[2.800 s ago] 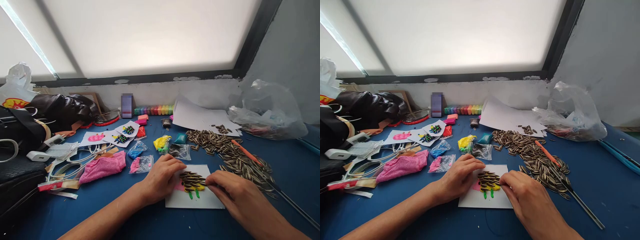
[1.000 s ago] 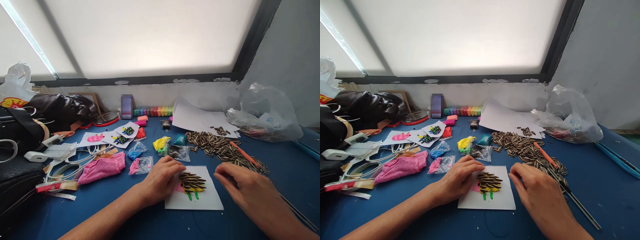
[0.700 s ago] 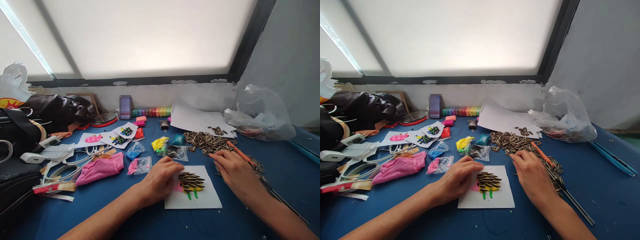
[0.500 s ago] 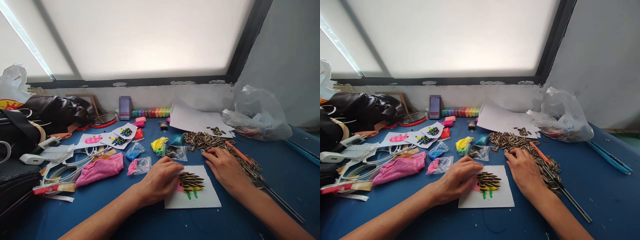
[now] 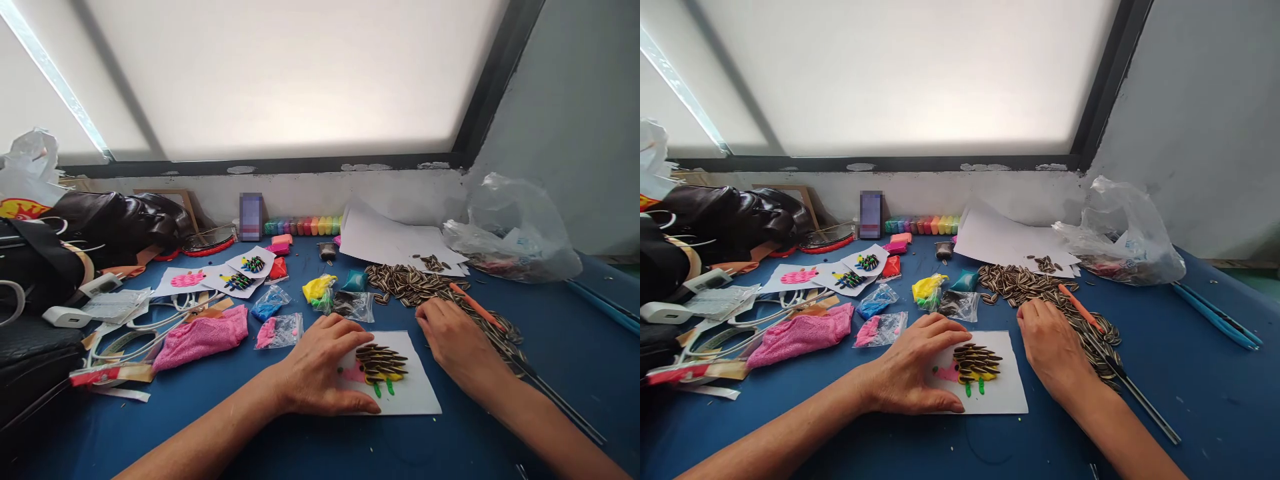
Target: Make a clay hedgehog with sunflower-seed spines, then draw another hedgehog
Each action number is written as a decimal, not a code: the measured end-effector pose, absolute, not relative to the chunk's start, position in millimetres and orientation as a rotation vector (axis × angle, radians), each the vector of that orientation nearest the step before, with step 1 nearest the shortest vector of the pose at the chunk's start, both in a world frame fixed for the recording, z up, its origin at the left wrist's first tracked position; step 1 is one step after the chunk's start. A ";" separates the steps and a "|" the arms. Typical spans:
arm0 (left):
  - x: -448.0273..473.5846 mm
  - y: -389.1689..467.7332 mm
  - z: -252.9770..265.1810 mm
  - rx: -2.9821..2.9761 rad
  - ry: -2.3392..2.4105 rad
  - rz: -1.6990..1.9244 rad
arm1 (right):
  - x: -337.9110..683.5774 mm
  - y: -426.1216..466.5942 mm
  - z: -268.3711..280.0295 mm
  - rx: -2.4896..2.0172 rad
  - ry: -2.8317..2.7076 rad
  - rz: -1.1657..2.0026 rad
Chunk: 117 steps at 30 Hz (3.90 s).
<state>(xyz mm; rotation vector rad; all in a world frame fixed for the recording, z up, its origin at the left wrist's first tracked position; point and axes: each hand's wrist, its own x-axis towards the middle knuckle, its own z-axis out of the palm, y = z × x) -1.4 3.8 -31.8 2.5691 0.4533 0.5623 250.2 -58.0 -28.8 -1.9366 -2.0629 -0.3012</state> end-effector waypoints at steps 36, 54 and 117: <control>-0.8 5.9 -31.5 2.617 0.406 0.550 | 213.0 -94.1 23.9 -1.497 -1.283 1.159; -0.4 5.9 -30.6 2.615 0.430 0.518 | 211.7 -104.6 -4.9 -1.614 -2.072 0.404; -0.7 8.6 -33.3 2.592 0.422 0.544 | 210.9 -103.7 -4.8 -1.722 -2.131 -0.408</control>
